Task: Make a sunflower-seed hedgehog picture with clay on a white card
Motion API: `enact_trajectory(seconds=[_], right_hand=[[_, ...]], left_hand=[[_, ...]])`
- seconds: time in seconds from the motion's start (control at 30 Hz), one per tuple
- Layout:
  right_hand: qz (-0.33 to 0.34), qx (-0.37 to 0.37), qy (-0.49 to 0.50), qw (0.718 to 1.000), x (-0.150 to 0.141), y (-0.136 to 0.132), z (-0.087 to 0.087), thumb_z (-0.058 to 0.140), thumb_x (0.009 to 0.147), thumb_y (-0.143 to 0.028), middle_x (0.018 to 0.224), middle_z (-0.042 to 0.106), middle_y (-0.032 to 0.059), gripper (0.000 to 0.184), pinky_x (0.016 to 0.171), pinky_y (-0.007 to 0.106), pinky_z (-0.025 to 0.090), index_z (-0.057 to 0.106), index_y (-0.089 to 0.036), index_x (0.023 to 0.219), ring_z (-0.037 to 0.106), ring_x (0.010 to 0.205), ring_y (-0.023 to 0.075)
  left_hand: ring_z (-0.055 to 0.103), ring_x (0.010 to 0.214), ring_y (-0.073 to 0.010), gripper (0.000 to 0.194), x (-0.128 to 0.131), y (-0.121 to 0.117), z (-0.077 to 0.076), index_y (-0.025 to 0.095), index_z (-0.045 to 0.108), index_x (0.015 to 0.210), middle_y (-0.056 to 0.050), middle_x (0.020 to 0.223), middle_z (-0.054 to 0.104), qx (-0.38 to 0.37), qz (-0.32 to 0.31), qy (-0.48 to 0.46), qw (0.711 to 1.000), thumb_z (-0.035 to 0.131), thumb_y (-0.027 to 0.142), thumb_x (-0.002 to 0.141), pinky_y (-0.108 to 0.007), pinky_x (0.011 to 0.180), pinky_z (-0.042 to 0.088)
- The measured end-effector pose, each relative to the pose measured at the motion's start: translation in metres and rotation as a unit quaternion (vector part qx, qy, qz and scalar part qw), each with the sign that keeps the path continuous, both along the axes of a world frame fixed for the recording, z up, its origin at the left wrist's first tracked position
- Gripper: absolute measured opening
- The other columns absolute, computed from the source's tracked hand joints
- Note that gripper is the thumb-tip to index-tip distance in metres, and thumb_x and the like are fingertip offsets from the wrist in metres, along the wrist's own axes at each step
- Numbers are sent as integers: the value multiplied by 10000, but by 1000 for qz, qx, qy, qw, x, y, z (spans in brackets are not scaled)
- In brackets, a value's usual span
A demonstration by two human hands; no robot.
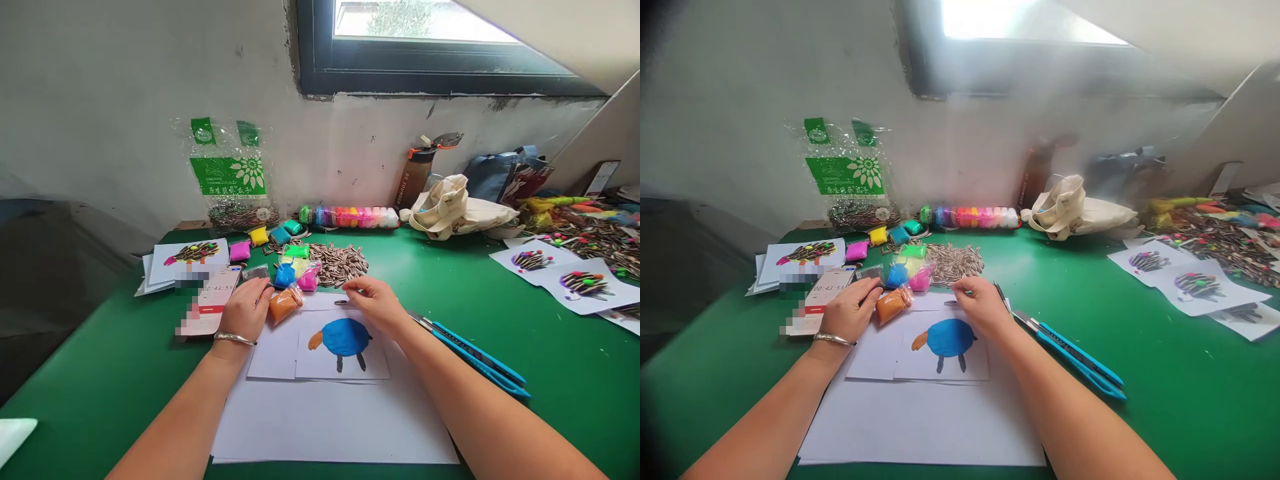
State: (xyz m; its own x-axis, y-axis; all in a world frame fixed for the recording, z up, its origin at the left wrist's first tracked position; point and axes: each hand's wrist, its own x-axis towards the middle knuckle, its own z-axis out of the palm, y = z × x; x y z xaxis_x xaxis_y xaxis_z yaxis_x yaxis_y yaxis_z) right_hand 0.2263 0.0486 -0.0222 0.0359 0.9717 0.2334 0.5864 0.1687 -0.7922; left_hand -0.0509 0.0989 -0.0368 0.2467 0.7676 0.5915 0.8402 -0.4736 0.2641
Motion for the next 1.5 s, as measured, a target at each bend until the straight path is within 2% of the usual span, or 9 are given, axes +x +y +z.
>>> enact_trajectory(seconds=[0.43,0.53,0.73,0.87,1.03,1.17,1.3,1.4,1.5], right_hand=[[10,-8,12,1000,-4,-1,-4,517,806,-243,873,714,34,204,726,289,477,715,-211,843,637,818,185],[14,-7,9,1000,-5,-2,-3,511,807,-235,875,712,33,206,729,291,475,712,-214,840,635,831,188],[16,-11,-4,1000,-6,-4,-2,509,794,-216,866,706,28,209,744,291,470,712,-213,847,632,828,184],[21,-11,-6,1000,-7,-4,-1,502,795,-205,854,706,30,214,755,294,468,713,-211,834,634,835,185],[26,-11,-6,1000,-8,-3,-2,509,798,-218,858,702,43,208,747,303,470,712,-201,842,628,834,192],[31,14,2,999,-10,-4,-1,514,809,-216,837,690,42,191,755,311,466,703,-204,827,614,824,191],[21,38,54,998,-14,-8,8,517,836,-256,846,672,45,189,759,319,462,698,-204,838,594,805,182],[13,-32,162,986,-20,-12,16,562,821,-333,900,673,51,208,728,313,476,689,-203,924,597,814,187],[38,-136,326,935,-27,-17,24,625,784,-393,925,667,54,401,690,287,486,601,-210,1140,608,848,187]], left_hand=[[618,874,-245,287,-1,4,-2,171,695,976,-98,899,676,8,20,2,1000,447,257,860,-378,833,508],[599,918,-250,299,0,2,-2,172,680,1025,-104,939,640,0,38,0,999,449,264,858,-387,866,492],[581,1019,-299,328,-1,7,-8,173,673,1072,-134,1147,604,-54,67,19,996,495,307,832,-443,891,474],[615,953,-286,322,-2,8,-7,173,671,1074,-113,1031,670,-82,64,31,994,514,265,808,-420,846,496],[646,808,-254,271,0,5,0,182,691,983,-88,875,679,-72,66,18,995,511,204,781,-367,720,530],[637,859,-234,239,-1,-1,8,194,686,964,-84,915,658,-28,48,-8,998,495,221,823,-353,790,523],[606,949,-229,247,2,-19,26,188,673,1001,-96,998,628,38,33,-41,998,459,248,893,-368,889,489],[608,928,-199,204,13,-42,39,228,658,1032,-62,991,612,83,-44,-77,993,506,211,898,-337,877,502],[608,940,-183,270,30,-63,44,261,619,1110,-49,1026,599,69,-140,-106,982,527,141,887,-303,844,526]])
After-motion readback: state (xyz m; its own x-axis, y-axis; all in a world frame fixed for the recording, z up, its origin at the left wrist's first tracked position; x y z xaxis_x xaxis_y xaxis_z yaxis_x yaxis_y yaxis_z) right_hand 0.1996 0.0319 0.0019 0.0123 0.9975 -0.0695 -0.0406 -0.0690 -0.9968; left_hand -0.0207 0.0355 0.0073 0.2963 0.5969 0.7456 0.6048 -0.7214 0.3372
